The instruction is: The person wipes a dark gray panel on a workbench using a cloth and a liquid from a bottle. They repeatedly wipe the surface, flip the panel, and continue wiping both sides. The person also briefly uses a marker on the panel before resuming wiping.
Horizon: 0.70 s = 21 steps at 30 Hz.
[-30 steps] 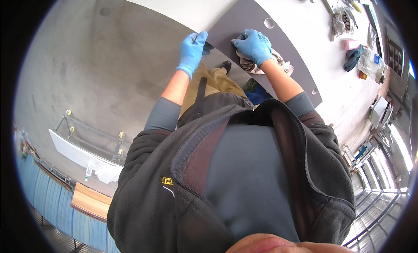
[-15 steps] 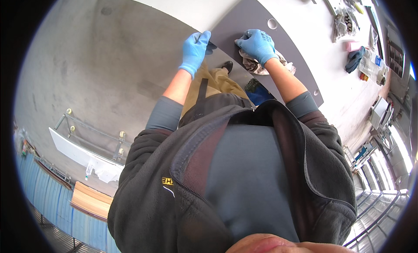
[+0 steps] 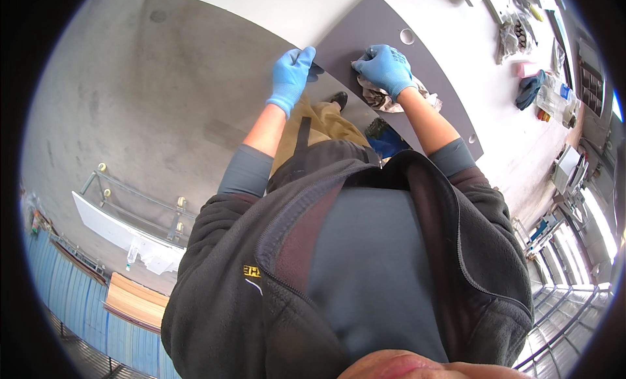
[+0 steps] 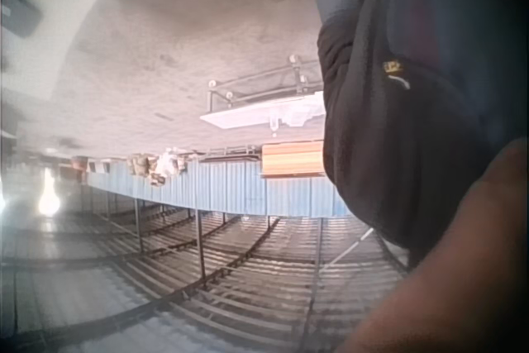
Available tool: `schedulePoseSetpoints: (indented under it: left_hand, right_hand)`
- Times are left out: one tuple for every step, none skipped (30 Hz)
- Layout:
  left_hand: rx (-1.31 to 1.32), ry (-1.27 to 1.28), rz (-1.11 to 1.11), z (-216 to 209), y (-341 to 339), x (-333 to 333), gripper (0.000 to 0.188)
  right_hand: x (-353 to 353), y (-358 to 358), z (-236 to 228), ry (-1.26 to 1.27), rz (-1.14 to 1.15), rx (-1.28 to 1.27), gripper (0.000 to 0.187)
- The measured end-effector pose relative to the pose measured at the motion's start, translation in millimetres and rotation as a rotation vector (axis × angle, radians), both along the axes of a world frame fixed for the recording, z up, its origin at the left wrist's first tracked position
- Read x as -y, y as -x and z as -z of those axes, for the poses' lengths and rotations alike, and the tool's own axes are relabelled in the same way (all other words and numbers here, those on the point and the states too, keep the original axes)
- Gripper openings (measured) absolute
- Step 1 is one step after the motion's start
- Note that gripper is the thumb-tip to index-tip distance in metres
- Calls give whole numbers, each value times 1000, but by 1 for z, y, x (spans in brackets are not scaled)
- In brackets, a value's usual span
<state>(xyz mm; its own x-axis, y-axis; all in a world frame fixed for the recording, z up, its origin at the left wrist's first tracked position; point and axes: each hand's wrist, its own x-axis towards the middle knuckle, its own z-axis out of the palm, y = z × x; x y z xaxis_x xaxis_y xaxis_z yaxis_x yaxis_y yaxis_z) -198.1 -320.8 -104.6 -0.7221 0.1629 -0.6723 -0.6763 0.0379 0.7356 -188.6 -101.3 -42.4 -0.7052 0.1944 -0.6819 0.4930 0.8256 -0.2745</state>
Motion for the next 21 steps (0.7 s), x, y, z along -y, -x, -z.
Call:
schedulePoseSetpoints:
  left_hand:
    - [13, 0, 7, 0, 0, 0, 39]
    - [0, -7, -11, 0, 0, 0, 39]
    - [-11, -15, -27, 0, 0, -1, 39]
    - [-8, -23, -40, 0, -1, -1, 39]
    - [-17, -27, -38, 0, -1, -1, 39]
    - [-14, -28, -39, 0, -1, -1, 38]
    - [-2, -34, -41, 1, -1, 0, 38]
    - [-19, -19, -18, 1, 0, 0, 38]
    - [-24, -11, 2, 2, 0, 1, 38]
    - [-27, -6, 6, 2, 0, 2, 37]
    - [-26, -8, 15, 3, 0, 2, 37]
    - [-27, -12, 9, 4, 0, 2, 37]
    - [-19, -31, -2, 5, 0, 2, 37]
    - [-25, -17, -2, 5, -1, 2, 37]
    - [-23, -19, -1, 6, -1, 2, 36]
    - [-26, -21, -3, 6, 0, 1, 36]
    - [-34, -9, 7, 6, 0, 1, 36]
    - [-41, 7, 19, 5, 0, 1, 37]
    - [-47, 22, 31, 4, -1, 0, 37]
    - [-25, 10, 23, 4, 0, 0, 36]
    - [-8, -7, 14, 3, 0, 0, 35]
  right_hand:
    - [1, 0, 1, -14, 0, 3, 35]
    - [3, -1, 1, -3, 0, -35, 35]
    - [5, -2, 0, -20, 12, -51, 34]
    - [6, -3, -2, -42, 28, -66, 33]
    - [7, -6, -4, 2, 53, -95, 31]
    - [6, -11, -8, 46, 75, -126, 29]
    - [5, -18, -13, 125, 85, -172, 27]
    - [2, -27, -17, 101, -23, -273, 26]
    - [-3, -39, -21, 109, -146, -386, 25]
    - [-10, -53, -25, 99, -265, -461, 24]
    - [-18, -69, -28, 115, -363, -595, 27]
    - [-27, -87, -30, 112, -458, -694, 30]
    - [-35, -102, -27, 98, -537, -775, 35]
    - [-41, -113, -21, 61, -565, -809, 39]
    - [-45, -121, -16, 9, -572, -822, 43]
    - [-46, -125, -9, -47, -617, -815, 47]
    - [-43, -121, 0, -11, -527, -832, 46]
    - [-39, -114, 6, 88, -431, -959, 48]
    - [-32, -103, 12, 96, -417, -928, 47]
    - [-22, -89, 16, 136, -376, -1025, 45]
    - [-11, -72, 20, 125, -404, -937, 40]
